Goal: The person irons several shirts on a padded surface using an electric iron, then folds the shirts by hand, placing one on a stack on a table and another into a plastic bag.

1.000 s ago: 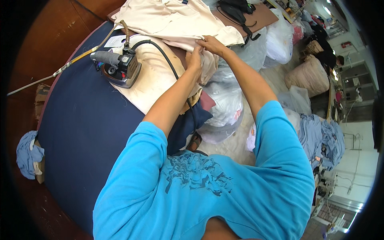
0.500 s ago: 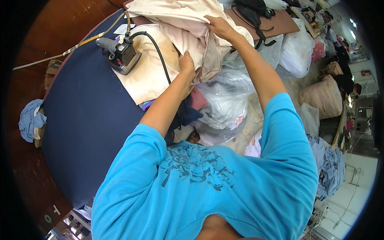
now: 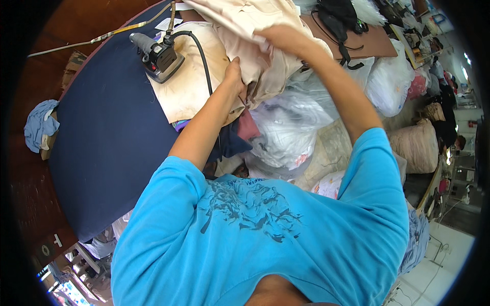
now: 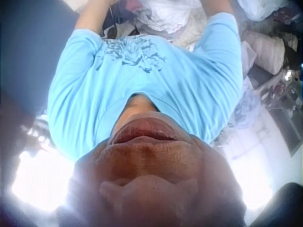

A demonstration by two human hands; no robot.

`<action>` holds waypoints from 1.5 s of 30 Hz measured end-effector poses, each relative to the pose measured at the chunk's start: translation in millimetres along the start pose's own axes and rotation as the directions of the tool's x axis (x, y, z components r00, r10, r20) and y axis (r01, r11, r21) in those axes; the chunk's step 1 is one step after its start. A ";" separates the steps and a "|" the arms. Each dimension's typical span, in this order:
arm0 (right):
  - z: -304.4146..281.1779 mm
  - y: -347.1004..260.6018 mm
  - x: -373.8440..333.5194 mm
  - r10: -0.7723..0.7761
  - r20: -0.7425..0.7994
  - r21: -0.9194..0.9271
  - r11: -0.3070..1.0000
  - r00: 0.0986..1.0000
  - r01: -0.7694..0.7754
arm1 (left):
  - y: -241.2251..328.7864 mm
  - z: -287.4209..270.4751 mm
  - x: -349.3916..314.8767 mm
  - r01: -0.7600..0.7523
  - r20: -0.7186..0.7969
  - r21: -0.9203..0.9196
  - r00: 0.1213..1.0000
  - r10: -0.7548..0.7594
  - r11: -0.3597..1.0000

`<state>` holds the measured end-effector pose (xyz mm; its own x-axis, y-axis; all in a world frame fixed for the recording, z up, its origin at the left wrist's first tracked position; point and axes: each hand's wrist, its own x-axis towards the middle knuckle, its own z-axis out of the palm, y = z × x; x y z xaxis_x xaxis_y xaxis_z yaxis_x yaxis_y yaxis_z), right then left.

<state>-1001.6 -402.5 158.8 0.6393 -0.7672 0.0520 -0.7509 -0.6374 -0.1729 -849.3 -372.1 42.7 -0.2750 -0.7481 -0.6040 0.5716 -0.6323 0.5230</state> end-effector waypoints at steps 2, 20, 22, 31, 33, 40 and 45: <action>50.6 -25.4 -5.4 0.034 0.129 -0.034 0.999 0.991 -0.030 | 0.3 -4.7 0.2 -0.026 0.060 -0.079 0.998 0.030 0.997; 67.5 -11.1 -20.6 0.482 -0.465 0.664 0.744 0.743 -0.068 | 65.4 42.0 64.6 -0.082 -0.182 0.026 0.980 0.085 0.996; 52.5 -11.4 -21.1 0.496 -0.450 0.710 0.703 0.743 -0.039 | 94.0 50.8 101.9 -0.215 -0.235 -0.180 0.957 0.171 0.960; 44.4 4.7 -24.2 0.819 -0.365 0.931 0.310 0.443 0.193 | 157.4 90.3 146.9 -0.387 -0.513 -0.214 0.826 0.234 0.897; 35.3 8.7 -17.3 0.814 -0.390 0.918 0.304 0.432 0.256 | 180.3 88.2 162.6 -0.347 -0.480 -0.256 0.856 0.194 0.902; -4.6 25.1 -7.0 0.787 -0.540 0.842 0.508 0.297 0.185 | 192.0 88.6 177.0 -0.065 0.020 -0.474 0.996 0.084 0.878; -105.0 29.9 -20.9 0.612 -0.790 0.598 0.781 -0.036 0.180 | 221.3 165.2 114.3 -0.036 0.229 -0.459 0.960 0.158 0.887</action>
<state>-1054.9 -413.0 255.9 -0.6140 -0.4188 0.6690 -0.3729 -0.5932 -0.7135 -881.9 -630.8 188.8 -0.3510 -0.8647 -0.3594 0.8725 -0.4413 0.2097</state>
